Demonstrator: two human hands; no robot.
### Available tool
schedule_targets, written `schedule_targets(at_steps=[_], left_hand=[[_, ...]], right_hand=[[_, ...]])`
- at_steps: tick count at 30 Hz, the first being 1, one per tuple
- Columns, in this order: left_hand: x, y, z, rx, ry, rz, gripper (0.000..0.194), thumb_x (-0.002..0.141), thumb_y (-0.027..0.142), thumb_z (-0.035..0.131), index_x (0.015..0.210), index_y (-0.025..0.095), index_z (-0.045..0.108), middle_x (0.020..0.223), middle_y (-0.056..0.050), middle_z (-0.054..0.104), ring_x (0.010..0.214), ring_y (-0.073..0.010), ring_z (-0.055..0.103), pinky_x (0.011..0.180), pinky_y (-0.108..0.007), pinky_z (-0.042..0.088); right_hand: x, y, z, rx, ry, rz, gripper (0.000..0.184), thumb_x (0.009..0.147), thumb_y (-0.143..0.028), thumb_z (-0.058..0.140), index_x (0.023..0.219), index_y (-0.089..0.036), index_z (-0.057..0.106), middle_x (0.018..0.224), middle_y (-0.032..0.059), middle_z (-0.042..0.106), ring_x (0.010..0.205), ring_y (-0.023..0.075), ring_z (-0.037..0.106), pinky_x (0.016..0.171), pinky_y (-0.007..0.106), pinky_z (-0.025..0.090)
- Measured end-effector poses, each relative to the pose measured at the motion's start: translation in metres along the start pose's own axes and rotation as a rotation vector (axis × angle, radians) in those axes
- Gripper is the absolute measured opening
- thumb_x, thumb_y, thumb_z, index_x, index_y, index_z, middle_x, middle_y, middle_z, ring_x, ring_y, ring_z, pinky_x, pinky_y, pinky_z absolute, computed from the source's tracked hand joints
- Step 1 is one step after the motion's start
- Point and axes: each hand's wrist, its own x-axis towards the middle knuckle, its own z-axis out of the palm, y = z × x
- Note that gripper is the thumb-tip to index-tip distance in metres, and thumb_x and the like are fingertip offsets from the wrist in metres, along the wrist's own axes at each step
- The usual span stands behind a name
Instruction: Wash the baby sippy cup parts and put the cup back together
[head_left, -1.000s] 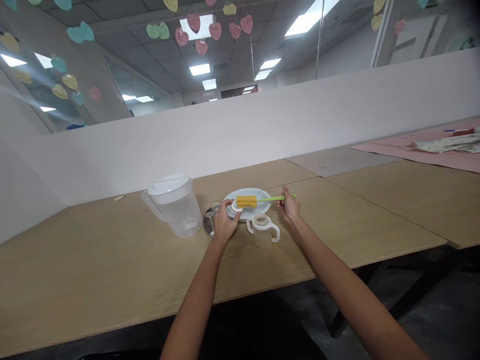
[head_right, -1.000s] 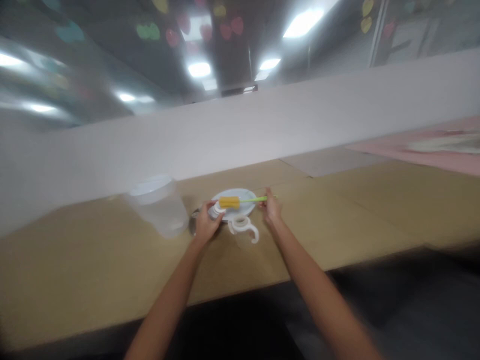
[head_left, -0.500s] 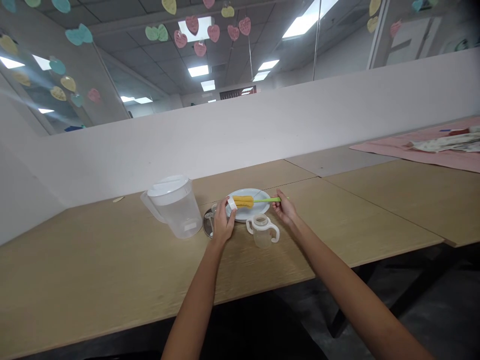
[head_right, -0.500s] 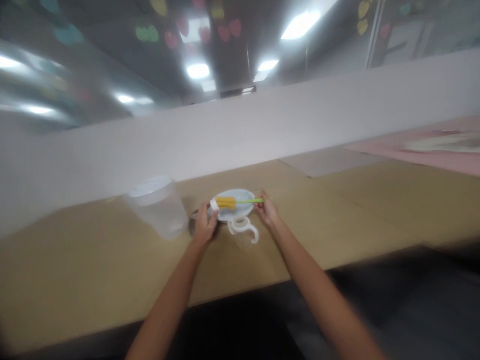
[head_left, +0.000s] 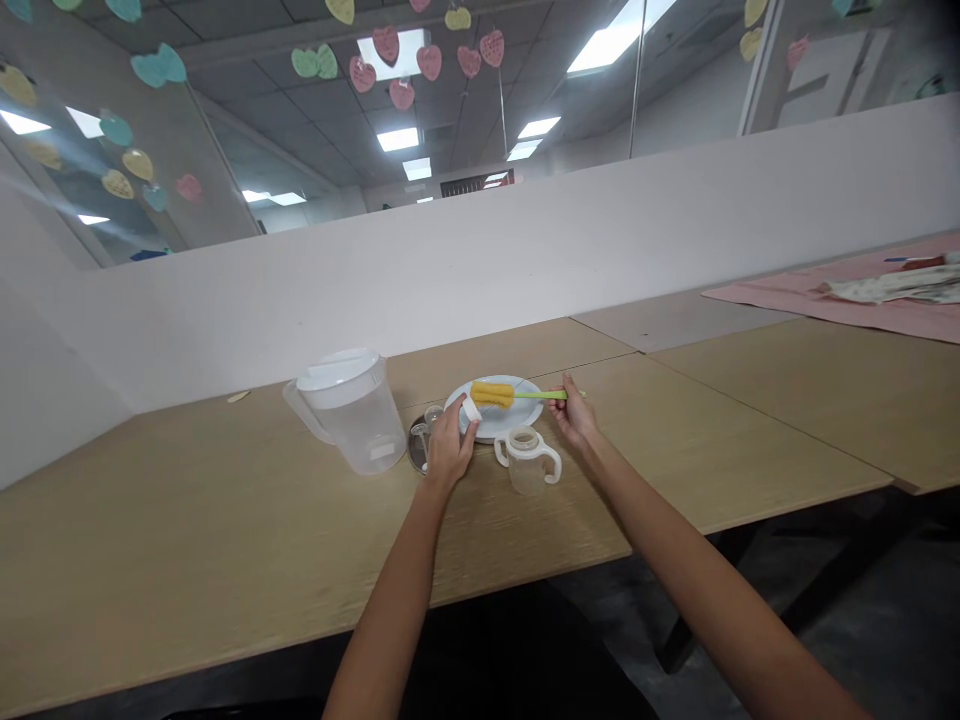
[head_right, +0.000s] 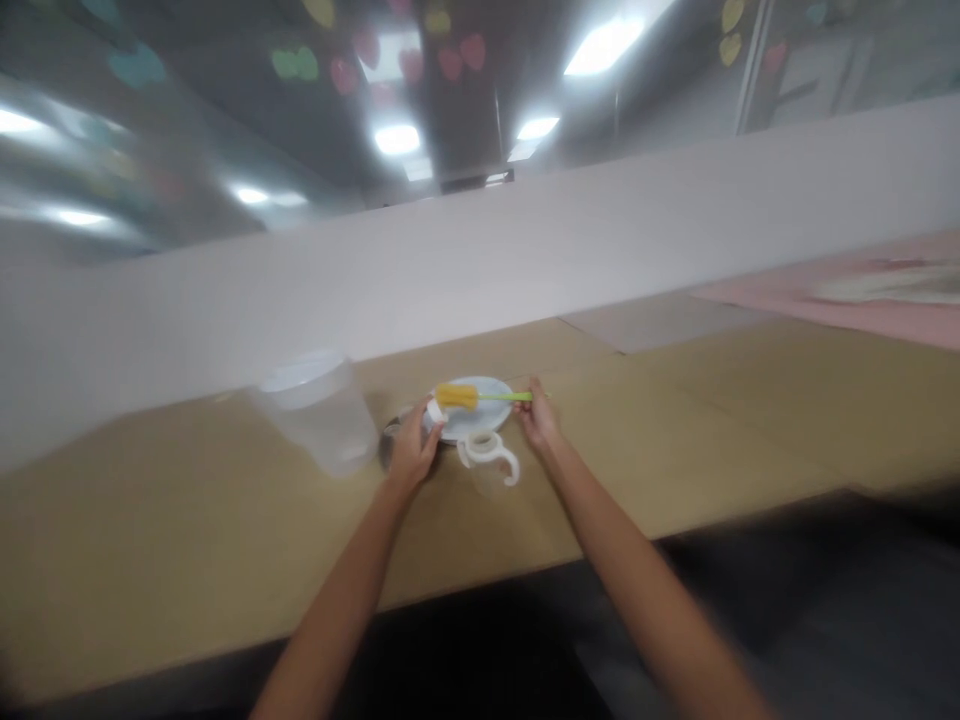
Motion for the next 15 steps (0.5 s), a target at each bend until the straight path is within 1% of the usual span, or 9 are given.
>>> schedule_targets(at_steps=[3,5,7,9,11,13,15], left_hand=[[-0.0003,0.0006,-0.0006,-0.011,0.009,-0.031,0.048,0.091,0.039,0.038,0.133,0.017,0.036,0.130,-0.013,0.052,0.120,-0.0223,0.048,0.100,-0.038,0.038],[-0.0002,0.0016,-0.0011,-0.028,0.016,-0.044,0.049,0.091,0.038,0.038,0.135,0.017,0.034,0.131,-0.013,0.051,0.120,-0.0221,0.048,0.099,-0.037,0.039],[0.0000,0.0018,-0.0011,-0.044,0.015,-0.055,0.049,0.091,0.038,0.038,0.135,0.017,0.032,0.132,-0.013,0.050,0.120,-0.0219,0.048,0.098,-0.037,0.040],[0.0003,0.0010,-0.0005,-0.046,0.012,-0.065,0.049,0.090,0.039,0.039,0.135,0.018,0.033,0.131,-0.013,0.051,0.120,-0.0221,0.049,0.097,-0.037,0.041],[0.0006,-0.0007,0.0003,-0.037,0.017,-0.073,0.049,0.090,0.039,0.039,0.133,0.018,0.034,0.130,-0.013,0.052,0.120,-0.0224,0.049,0.097,-0.038,0.041],[0.0008,-0.0024,0.0012,-0.028,0.025,-0.074,0.048,0.090,0.039,0.039,0.133,0.017,0.034,0.129,-0.013,0.052,0.119,-0.0225,0.049,0.097,-0.038,0.041],[0.0009,-0.0033,0.0018,-0.020,0.035,-0.065,0.048,0.090,0.039,0.039,0.133,0.017,0.034,0.128,-0.013,0.052,0.119,-0.0226,0.050,0.097,-0.038,0.041]], right_hand=[[-0.0002,-0.0034,0.0007,0.078,0.036,0.018,0.034,0.083,-0.039,0.057,0.059,-0.017,0.048,0.040,-0.0063,0.048,0.036,0.0033,0.045,0.039,0.010,0.044],[-0.0005,-0.0043,0.0013,0.095,0.014,0.046,0.034,0.083,-0.038,0.058,0.058,-0.017,0.048,0.039,-0.0072,0.045,0.034,0.0026,0.043,0.038,0.009,0.043],[-0.0018,-0.0035,0.0023,0.046,-0.010,0.053,0.034,0.081,-0.038,0.061,0.057,-0.016,0.049,0.038,-0.0068,0.045,0.033,0.0029,0.042,0.035,0.010,0.041],[-0.0034,-0.0019,0.0033,-0.024,-0.010,0.014,0.034,0.079,-0.040,0.063,0.058,-0.015,0.052,0.039,-0.0054,0.047,0.034,0.0039,0.044,0.035,0.011,0.041],[-0.0040,-0.0014,0.0034,-0.041,0.015,-0.037,0.034,0.076,-0.043,0.065,0.059,-0.015,0.054,0.042,-0.0042,0.051,0.037,0.0046,0.047,0.037,0.012,0.043],[-0.0029,-0.0027,0.0026,0.002,0.033,-0.053,0.034,0.075,-0.044,0.065,0.060,-0.015,0.055,0.043,-0.0043,0.052,0.039,0.0047,0.049,0.039,0.012,0.045],[-0.0009,-0.0047,0.0014,0.067,0.030,-0.038,0.033,0.078,-0.043,0.062,0.060,-0.016,0.054,0.043,-0.0050,0.052,0.039,0.0042,0.049,0.043,0.012,0.047]])
